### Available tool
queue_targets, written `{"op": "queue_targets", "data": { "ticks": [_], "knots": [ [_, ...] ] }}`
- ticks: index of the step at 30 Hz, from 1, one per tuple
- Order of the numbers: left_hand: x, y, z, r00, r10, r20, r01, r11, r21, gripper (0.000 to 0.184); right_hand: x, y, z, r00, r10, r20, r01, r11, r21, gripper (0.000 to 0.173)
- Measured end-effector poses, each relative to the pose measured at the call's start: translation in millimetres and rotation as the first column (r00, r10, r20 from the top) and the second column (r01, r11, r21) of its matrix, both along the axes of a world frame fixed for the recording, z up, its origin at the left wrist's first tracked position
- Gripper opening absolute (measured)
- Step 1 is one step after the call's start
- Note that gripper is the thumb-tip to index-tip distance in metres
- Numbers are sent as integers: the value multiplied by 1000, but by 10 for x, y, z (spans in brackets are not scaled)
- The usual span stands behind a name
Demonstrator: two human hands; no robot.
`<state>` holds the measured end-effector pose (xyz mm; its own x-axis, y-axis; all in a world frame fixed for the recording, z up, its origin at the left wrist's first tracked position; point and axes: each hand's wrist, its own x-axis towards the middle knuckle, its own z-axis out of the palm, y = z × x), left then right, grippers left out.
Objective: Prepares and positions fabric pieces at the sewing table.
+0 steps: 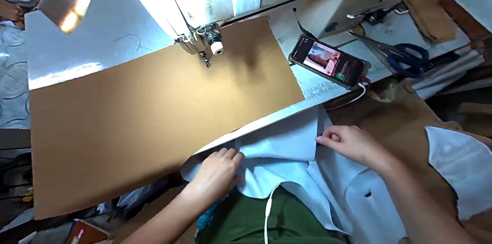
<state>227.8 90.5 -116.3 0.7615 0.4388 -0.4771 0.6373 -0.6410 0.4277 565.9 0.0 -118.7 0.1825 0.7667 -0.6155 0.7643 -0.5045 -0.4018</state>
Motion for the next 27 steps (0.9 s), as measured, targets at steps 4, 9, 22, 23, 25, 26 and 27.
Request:
{"op": "queue_targets", "data": {
  "ticks": [4,9,22,23,25,26,27],
  "knots": [
    [-9,8,-52,994,-4,-109,13,997,78,18,-18,-47,24,974,-180,138,89,864,496,27],
    [-140,340,224,874,63,482,215,840,-498,24,455,240,184,885,-378,271,76,693,717,40],
    [715,894,610,777,268,569,374,531,-761,18,1934,403,67,851,-304,428,64,869,490,40],
    [757,899,617,802,300,517,351,464,-813,20,1968,419,65,862,-286,418,53,873,486,41],
    [834,903,626,841,332,428,296,379,-877,30,1999,466,61,879,-265,396,49,877,477,46],
    [866,905,624,858,338,385,268,345,-899,36,2002,482,68,883,-259,391,47,878,476,49],
    [890,901,608,871,346,349,244,311,-919,40,2006,490,91,883,-241,403,33,888,458,52]
  ]
}}
